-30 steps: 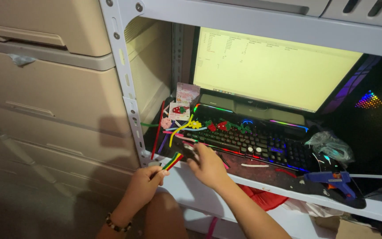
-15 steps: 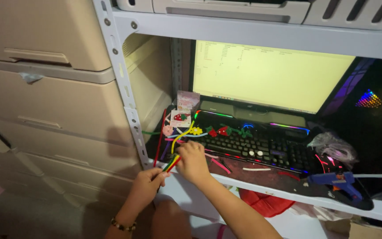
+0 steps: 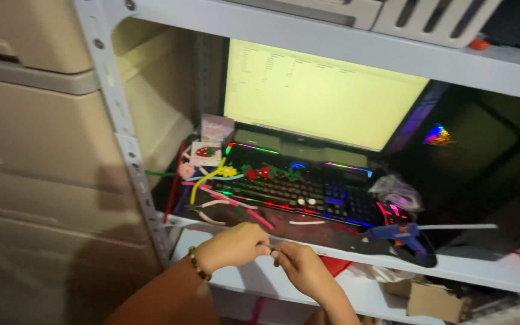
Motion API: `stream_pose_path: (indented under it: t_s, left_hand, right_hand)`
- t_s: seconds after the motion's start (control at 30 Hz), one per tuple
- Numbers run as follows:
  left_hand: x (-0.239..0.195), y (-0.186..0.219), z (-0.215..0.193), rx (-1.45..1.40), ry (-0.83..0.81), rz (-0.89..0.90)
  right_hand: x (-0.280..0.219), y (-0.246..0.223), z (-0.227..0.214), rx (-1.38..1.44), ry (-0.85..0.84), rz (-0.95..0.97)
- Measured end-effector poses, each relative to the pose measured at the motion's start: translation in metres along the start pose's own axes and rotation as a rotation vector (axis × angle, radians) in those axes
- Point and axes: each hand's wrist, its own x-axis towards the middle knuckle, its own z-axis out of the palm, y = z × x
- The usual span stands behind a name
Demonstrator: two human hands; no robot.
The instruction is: The person sits on the floor and manipulates colorful pipe cleaners, twisting and bending them with their hands. They occasionally use a computer mouse and keyboard to navigate a screen while holding the pipe cleaners.
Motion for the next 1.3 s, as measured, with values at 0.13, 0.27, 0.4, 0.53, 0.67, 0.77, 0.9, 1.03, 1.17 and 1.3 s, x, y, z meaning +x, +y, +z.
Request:
stream_pose_path:
  t_s: [0.13,0.27,0.4,0.53,0.67,0.77,0.9,1.03,1.17,1.3]
  left_hand:
    - [0.031,0.025,0.010,-0.034,0.090,0.116]
    - [0.045,0.052,0.010,-0.293,0.145,-0.028]
    - [0.068,0.035,0.035,-0.760,0.263,-0.086]
    - [0.080,0.014,0.060,-0.901,0.295,-0.039]
    - [0.080,0.018,0.063,-0.920,0.357,-0.144]
    - [0.080,0.024,0.056,-0.898,0.342,-0.141]
    - [0.094,0.020,0.055,-0.826,0.332,-0.171]
    - [0.105,0.019,0.059,-0.945,0.336,-0.238]
    - [0.117,0.010,0.065,-0.978,0.324,-0.213]
    - [0.130,0.004,0.065,-0.951,0.320,-0.146]
  right_hand:
    - [-0.008,0.027,-0.013,-0.025,0.162,0.032]
    - [-0.003,0.068,-0.018,0.276,0.232,0.092]
    - [0.008,0.078,-0.020,0.613,0.286,0.085]
    - [0.017,0.080,-0.013,0.595,0.363,0.018]
    - [0.023,0.081,-0.011,0.438,0.424,0.022]
    - [0.029,0.088,-0.018,0.310,0.400,-0.046]
    - [0.037,0.093,-0.032,0.406,0.271,-0.008]
    - [0.048,0.112,-0.030,0.681,0.256,0.073]
    - [0.052,0.127,-0.030,0.748,0.254,0.083]
    - [0.051,0.136,-0.030,0.758,0.267,0.074]
